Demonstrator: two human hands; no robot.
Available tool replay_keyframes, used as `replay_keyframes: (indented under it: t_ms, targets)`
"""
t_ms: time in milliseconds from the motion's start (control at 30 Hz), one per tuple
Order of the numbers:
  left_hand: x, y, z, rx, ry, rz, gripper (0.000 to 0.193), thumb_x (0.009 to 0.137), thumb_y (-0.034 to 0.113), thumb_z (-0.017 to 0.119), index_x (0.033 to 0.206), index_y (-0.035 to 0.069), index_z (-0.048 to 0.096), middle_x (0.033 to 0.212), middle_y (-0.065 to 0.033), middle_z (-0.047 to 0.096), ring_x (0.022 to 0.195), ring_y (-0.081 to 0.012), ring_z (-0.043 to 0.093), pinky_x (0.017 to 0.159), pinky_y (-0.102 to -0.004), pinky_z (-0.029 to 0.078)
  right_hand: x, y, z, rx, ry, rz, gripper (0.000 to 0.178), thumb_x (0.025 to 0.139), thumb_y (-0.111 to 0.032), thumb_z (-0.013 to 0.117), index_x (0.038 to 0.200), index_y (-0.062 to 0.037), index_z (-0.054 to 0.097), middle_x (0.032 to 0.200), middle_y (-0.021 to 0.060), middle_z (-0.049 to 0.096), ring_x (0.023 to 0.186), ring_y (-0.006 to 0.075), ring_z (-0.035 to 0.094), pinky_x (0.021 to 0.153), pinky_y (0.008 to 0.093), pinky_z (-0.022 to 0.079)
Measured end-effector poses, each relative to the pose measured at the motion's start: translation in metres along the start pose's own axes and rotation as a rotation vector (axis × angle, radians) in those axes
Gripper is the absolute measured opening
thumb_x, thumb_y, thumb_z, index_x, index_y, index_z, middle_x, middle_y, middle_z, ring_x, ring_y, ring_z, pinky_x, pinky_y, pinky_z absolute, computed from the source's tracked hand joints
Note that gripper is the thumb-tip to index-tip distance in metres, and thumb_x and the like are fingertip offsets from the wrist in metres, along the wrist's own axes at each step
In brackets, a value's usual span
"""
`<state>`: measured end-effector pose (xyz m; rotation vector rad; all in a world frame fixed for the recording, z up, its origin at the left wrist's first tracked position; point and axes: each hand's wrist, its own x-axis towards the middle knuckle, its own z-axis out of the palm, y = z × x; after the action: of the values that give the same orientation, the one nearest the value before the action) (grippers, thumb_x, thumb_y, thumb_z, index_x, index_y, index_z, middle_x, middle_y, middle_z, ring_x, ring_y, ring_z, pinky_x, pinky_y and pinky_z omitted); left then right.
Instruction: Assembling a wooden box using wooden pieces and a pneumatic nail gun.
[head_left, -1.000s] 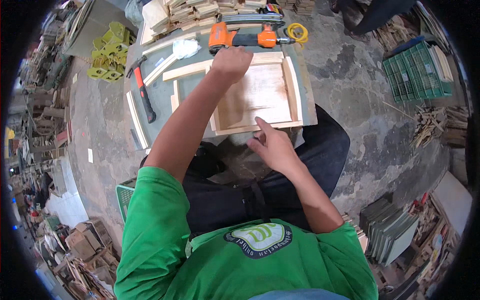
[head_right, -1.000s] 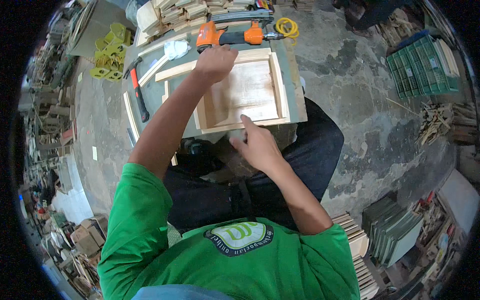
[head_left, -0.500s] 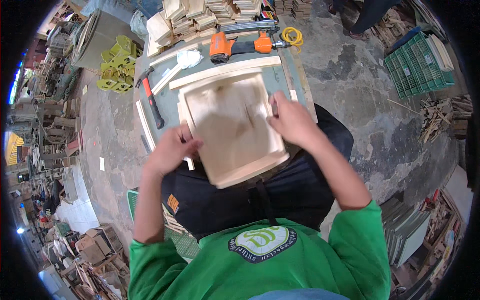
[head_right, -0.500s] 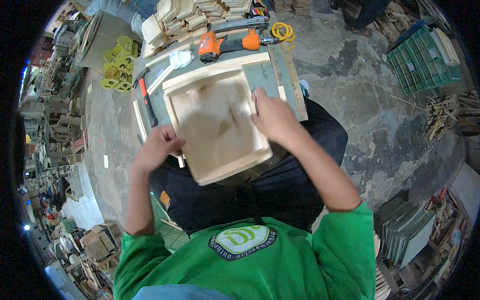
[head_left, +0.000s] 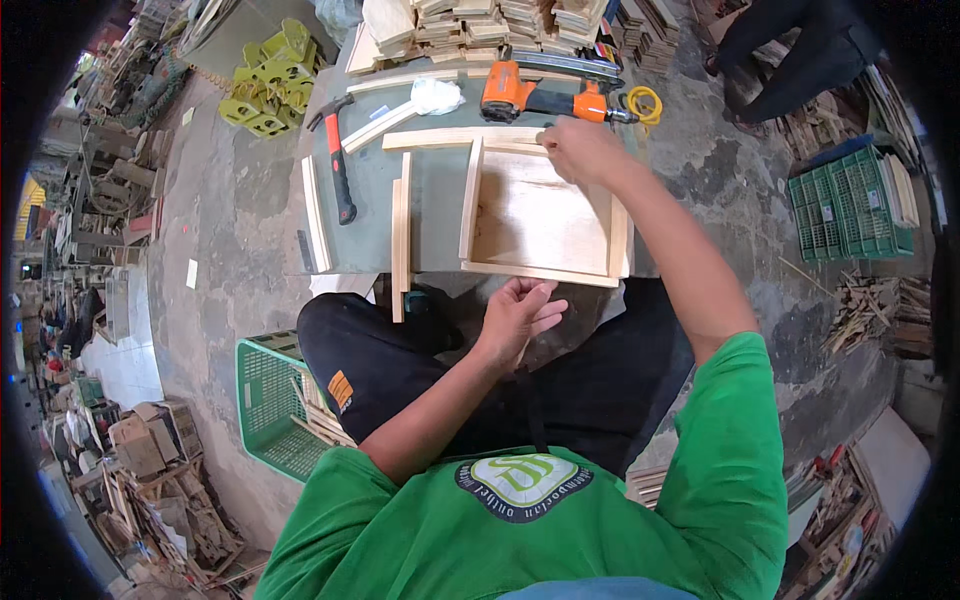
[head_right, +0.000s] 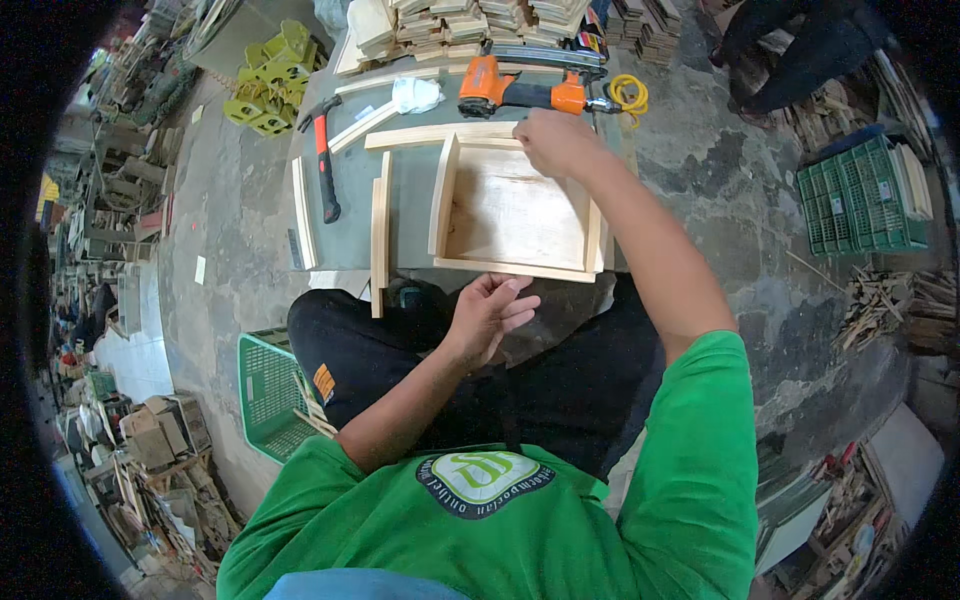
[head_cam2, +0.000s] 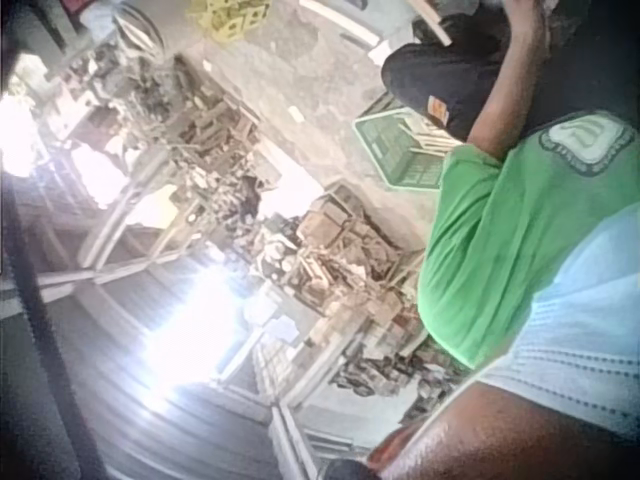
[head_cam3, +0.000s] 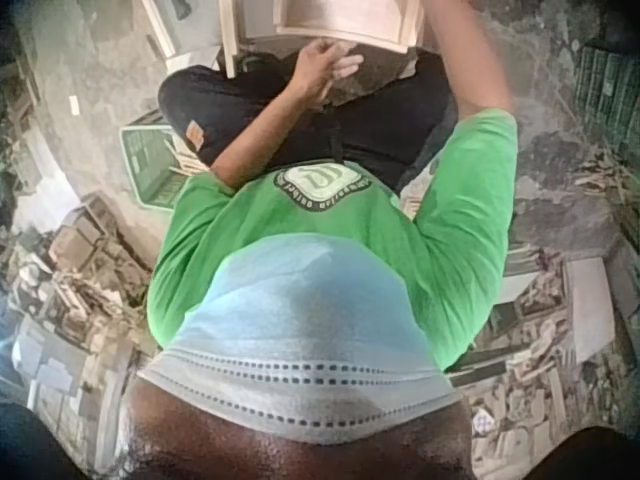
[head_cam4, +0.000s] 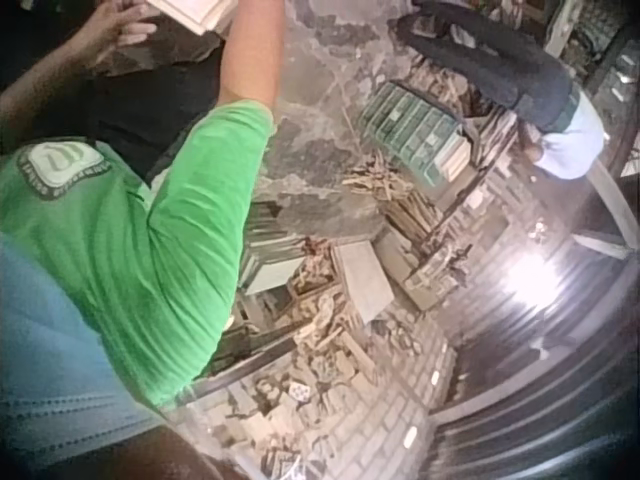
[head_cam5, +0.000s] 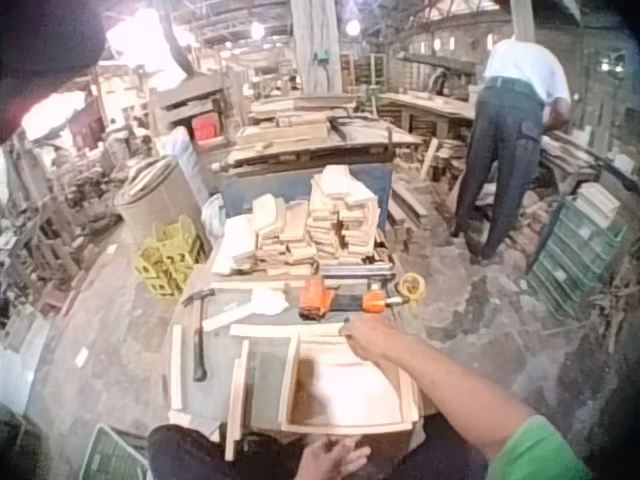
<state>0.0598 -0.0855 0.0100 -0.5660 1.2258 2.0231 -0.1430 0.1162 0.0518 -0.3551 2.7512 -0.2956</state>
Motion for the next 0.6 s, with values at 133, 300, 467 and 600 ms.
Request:
replay_keyframes:
  t_ms: [133,300,467,600]
  targets:
    - [0.009,-0.003,0.001,0.005,-0.033,-0.025,0.031,0.103,0.020,0.066,0.126,0.003,0.054,0.133,-0.0164,0.065,0.102,-0.0236,0.073,0.090,-0.0375,0.061,0.002,0.007,0.015,-0.061,0.259,-0.134,0.018,0.097,-0.017,0.056,0.102,-0.0110,0.072,0.107,0.0114,0.069,0.103,0.0347,0.068,0.089,0.0486,0.056]
    - [0.021,-0.013,0.000,-0.033,-0.107,0.009,0.032,0.101,0.019,0.068,0.126,0.003,0.054,0.132,-0.0161,0.066,0.100,-0.0256,0.074,0.090,-0.0411,0.060,0.003,0.013,0.019,-0.115,0.312,-0.135,0.018,0.097,-0.020,0.059,0.106,-0.0130,0.073,0.106,0.0089,0.068,0.104,0.0341,0.067,0.090,0.0476,0.055]
    - [0.012,0.009,-0.018,0.328,-0.144,0.073,0.029,0.099,0.020,0.070,0.119,0.002,0.059,0.105,-0.0111,0.071,0.085,-0.0187,0.071,0.077,-0.0327,0.058,-0.019,0.014,0.014,0.077,0.485,-0.022,0.028,0.092,-0.022,0.066,0.117,-0.0094,0.071,0.116,0.0132,0.070,0.109,0.0347,0.066,0.094,0.0445,0.054]
    - [-0.019,0.056,-0.050,1.181,0.059,0.554,0.041,0.085,0.014,0.083,0.117,0.000,0.061,0.084,-0.0094,0.066,0.070,-0.0170,0.064,0.067,-0.0293,0.053,-0.074,0.013,0.013,0.206,0.697,0.203,0.042,0.091,-0.024,0.068,0.131,-0.0096,0.067,0.124,0.0178,0.069,0.115,0.0356,0.066,0.099,0.0436,0.053]
